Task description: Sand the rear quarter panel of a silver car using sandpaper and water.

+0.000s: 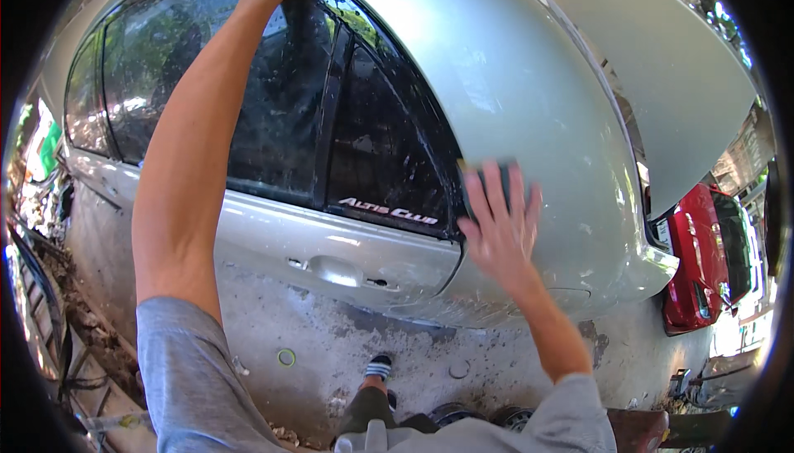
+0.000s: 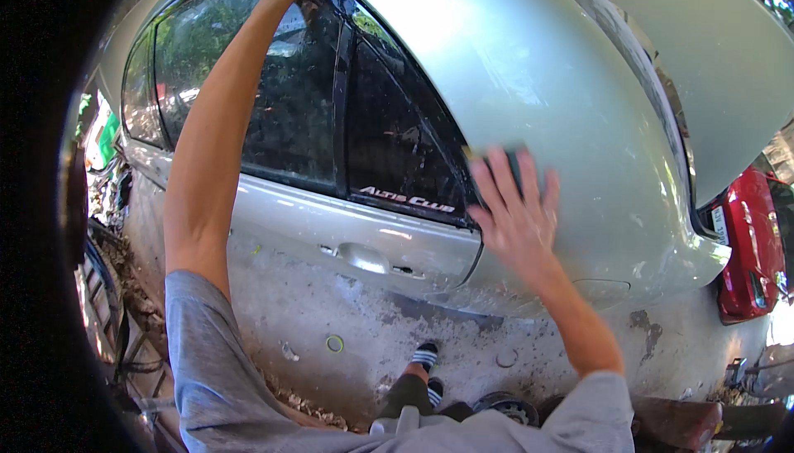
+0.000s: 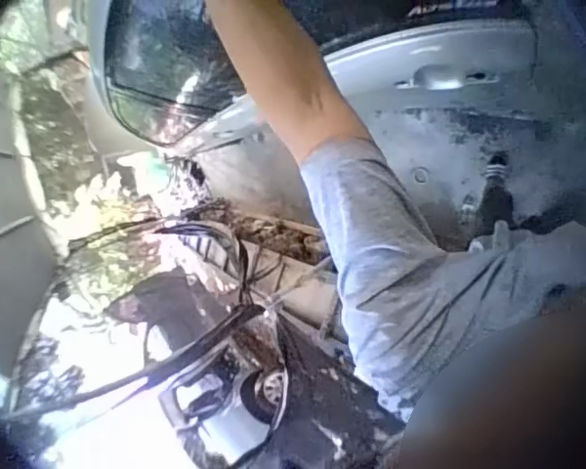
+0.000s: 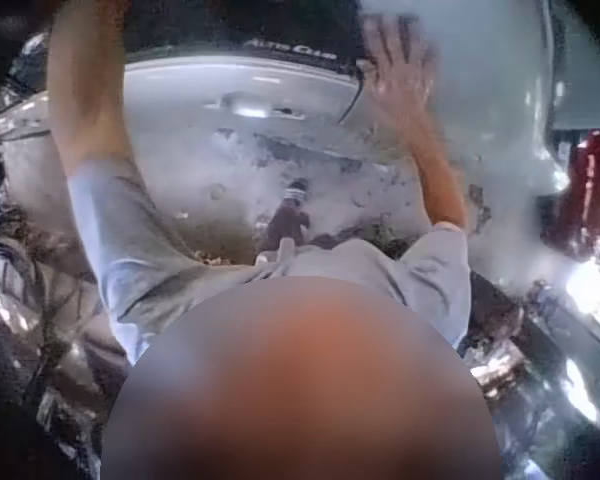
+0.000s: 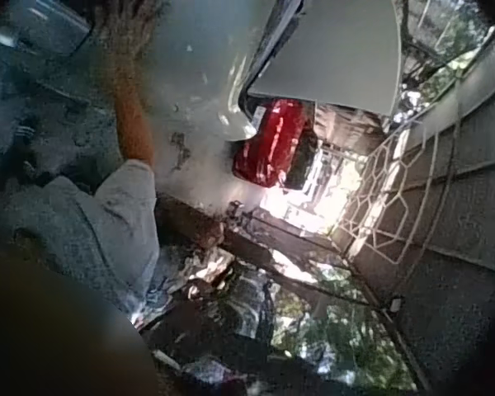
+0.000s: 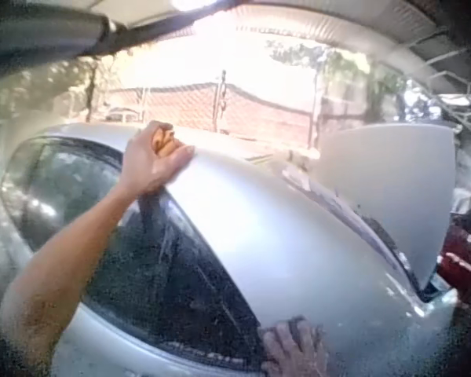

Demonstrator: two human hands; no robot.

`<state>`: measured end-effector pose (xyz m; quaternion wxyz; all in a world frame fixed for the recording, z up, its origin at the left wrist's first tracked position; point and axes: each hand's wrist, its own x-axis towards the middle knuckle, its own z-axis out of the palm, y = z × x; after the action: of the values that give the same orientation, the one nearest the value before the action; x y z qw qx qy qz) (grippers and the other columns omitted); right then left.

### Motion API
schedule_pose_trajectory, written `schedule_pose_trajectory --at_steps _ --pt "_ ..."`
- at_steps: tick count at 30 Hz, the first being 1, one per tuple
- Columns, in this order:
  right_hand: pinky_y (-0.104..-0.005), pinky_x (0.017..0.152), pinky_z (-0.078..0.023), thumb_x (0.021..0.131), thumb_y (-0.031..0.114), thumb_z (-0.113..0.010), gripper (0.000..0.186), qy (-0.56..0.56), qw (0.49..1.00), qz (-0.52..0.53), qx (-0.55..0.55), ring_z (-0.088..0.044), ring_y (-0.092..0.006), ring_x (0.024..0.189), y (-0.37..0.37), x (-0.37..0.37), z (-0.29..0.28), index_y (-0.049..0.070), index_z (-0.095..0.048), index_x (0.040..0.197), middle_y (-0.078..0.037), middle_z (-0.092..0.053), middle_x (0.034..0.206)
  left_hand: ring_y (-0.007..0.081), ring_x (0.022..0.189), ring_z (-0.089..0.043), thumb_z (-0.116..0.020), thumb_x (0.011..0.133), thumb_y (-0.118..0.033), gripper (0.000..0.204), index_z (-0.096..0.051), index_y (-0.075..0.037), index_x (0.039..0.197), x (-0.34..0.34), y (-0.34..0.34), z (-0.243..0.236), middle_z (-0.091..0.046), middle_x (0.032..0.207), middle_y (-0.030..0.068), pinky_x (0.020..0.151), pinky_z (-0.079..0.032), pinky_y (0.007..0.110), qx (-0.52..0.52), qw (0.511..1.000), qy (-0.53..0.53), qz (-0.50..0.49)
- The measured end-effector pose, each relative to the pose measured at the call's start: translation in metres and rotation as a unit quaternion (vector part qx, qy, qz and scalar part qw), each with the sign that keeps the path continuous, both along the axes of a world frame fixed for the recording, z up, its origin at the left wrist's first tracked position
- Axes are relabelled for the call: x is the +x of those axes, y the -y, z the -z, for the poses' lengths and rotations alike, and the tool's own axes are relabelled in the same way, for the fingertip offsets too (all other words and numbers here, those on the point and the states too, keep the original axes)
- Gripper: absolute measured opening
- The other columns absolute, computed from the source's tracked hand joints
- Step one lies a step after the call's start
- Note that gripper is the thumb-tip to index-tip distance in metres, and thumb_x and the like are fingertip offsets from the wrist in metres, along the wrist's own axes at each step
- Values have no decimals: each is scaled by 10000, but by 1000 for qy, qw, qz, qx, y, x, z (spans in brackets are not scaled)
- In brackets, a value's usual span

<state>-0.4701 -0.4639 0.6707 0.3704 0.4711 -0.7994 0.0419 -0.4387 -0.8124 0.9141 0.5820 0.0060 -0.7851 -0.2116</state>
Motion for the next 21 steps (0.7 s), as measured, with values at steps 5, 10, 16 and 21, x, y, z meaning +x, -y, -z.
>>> schedule_pose_trajectory --at_steps 5,10,16,21 --pt "-579 1140 -184 914 402 -583 640 -23 999 -24 -23 -309 -326 1436 58 7 -80 201 -417 1498 -58 -362 1563 161 625 -610 -708 800 -498 653 -571 47 1134 2 3 1 -630 723 85 577 -541 331 -12 1000 -2 24" --pt "-570 1143 -192 950 315 -552 600 -71 992 -96 -36 -277 -333 1449 99 -11 -124 173 -386 1509 -69 -353 1563 192 657 -614 -695 784 -537 658 -588 37 1088 -9 8 9 -623 718 93 614 -535 349 -48 998 -35 10" --pt "-584 1142 -176 941 361 -559 611 -55 997 -51 -3 -296 -334 1442 54 -8 -89 157 -409 1498 -75 -377 1550 220 698 -589 -669 782 -530 616 -601 14 1063 -3 11 3 -621 751 123 635 -505 397 -16 998 -23 -59" --pt "-562 1147 -198 942 368 -556 596 -153 981 -108 -44 -308 -327 1435 148 -28 -160 160 -425 1485 -74 -397 1537 174 650 -586 -651 845 -450 530 -567 17 1080 -1 13 7 -613 776 98 583 -516 320 -69 987 -39 -138"
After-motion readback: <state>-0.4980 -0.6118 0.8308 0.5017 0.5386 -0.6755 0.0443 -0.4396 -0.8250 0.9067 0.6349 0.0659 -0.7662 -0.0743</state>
